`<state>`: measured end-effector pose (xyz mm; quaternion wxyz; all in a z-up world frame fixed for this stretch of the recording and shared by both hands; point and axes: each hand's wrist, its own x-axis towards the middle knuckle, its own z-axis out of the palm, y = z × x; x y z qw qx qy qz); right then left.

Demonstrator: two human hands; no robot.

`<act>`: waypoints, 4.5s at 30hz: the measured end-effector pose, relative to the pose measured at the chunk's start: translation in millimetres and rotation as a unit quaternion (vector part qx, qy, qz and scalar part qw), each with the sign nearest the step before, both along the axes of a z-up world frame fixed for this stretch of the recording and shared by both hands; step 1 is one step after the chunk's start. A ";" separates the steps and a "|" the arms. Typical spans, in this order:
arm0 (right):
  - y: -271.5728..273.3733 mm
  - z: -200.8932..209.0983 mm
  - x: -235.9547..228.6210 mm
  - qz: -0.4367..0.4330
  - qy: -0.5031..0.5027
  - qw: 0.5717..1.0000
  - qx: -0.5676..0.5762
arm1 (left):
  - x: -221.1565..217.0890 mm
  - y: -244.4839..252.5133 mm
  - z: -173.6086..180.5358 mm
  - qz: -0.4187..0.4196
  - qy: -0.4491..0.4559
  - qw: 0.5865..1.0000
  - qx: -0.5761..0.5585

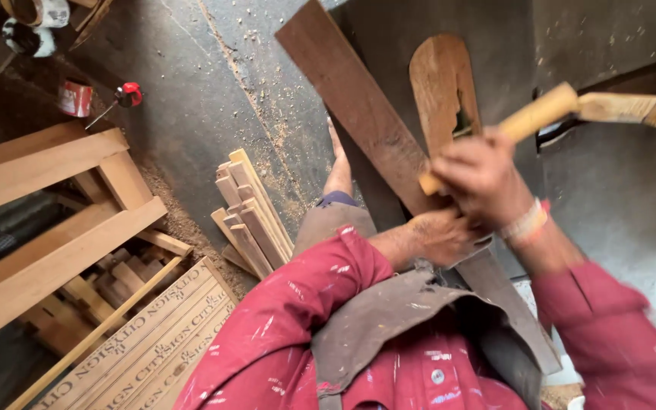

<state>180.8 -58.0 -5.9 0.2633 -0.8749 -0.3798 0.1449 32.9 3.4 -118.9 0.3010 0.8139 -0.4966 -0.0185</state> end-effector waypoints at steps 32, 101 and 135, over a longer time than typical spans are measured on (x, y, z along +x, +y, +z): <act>-317.5 10.6 -384.6 -0.262 -0.055 0.958 -0.099 | -419.4 -24.9 56.1 0.620 0.337 0.705 -0.069; 102.7 -508.2 -793.1 -0.271 0.669 0.653 -0.230 | -1018.4 -197.0 -220.9 0.747 0.134 -0.487 -0.432; 6.0 -300.8 -629.3 0.034 0.558 0.813 -0.160 | -883.9 -10.7 -105.7 0.930 0.310 0.174 -0.091</act>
